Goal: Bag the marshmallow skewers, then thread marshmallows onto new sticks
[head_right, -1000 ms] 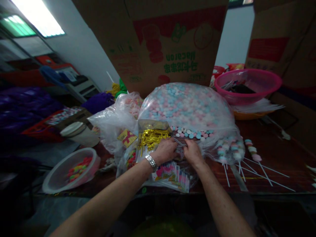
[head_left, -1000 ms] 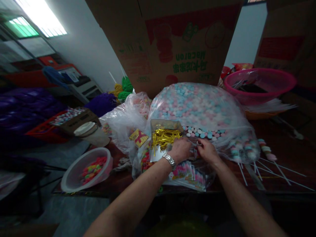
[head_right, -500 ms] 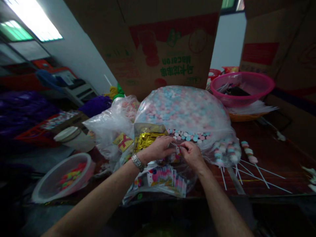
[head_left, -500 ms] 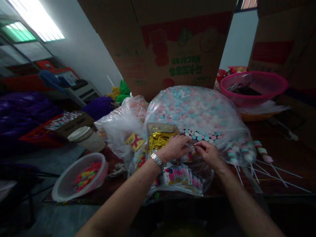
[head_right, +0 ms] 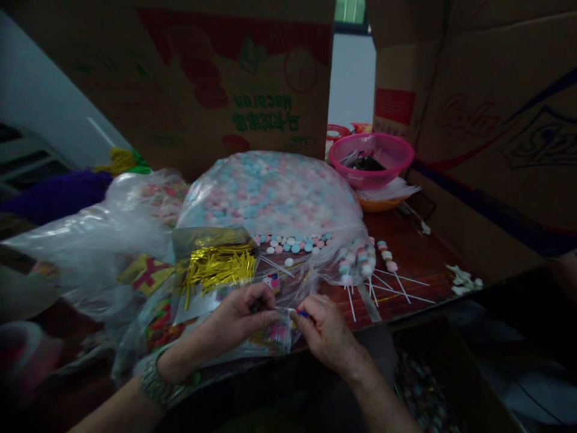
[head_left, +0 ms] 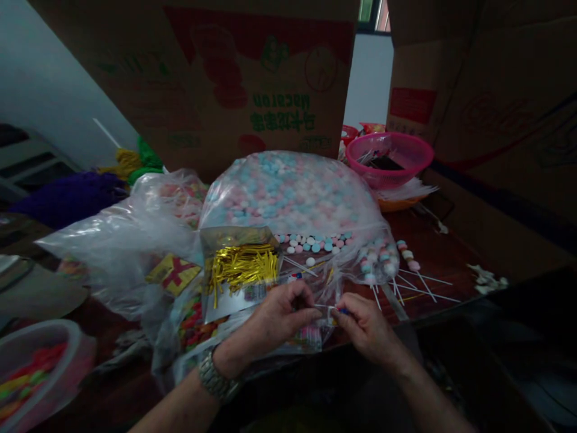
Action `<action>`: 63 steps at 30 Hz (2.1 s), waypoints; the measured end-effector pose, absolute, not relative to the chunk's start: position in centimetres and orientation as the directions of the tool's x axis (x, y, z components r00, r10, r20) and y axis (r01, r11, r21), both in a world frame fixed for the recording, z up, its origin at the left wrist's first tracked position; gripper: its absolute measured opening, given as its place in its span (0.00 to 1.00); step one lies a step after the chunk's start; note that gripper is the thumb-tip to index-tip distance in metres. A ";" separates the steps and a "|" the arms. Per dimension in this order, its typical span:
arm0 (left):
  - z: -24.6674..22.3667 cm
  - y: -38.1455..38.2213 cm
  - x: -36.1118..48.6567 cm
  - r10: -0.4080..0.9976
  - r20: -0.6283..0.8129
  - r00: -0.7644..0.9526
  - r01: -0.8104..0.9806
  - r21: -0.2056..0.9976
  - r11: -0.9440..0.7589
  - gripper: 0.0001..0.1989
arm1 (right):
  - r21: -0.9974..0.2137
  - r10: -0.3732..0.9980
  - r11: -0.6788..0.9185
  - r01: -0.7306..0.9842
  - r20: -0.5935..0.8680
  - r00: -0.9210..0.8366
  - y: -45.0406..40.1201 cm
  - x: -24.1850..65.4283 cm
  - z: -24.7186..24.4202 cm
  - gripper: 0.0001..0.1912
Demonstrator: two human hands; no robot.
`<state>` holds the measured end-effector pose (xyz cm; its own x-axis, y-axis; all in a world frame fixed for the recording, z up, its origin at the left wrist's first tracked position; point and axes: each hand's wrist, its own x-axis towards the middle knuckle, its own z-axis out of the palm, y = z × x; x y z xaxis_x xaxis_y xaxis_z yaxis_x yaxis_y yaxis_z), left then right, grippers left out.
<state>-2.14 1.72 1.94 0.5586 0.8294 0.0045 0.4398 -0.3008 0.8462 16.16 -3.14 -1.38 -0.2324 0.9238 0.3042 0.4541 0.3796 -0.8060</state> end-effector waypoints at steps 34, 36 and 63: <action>2.5 1.0 -5.5 0.700 0.380 0.605 0.611 0.342 -0.714 0.13 | -0.087 0.643 0.601 0.795 0.644 -0.415 -6.3 25.3 -0.1 0.16; 2.7 1.0 -5.0 0.658 0.348 0.668 0.603 0.265 -0.752 0.14 | -0.093 0.663 0.605 0.790 0.609 -0.436 -6.1 24.8 0.2 0.16; 3.1 0.1 -2.2 0.680 -0.141 0.720 0.687 0.281 -0.670 0.16 | -0.238 0.690 0.717 0.656 0.374 -0.619 -3.3 19.8 1.5 0.11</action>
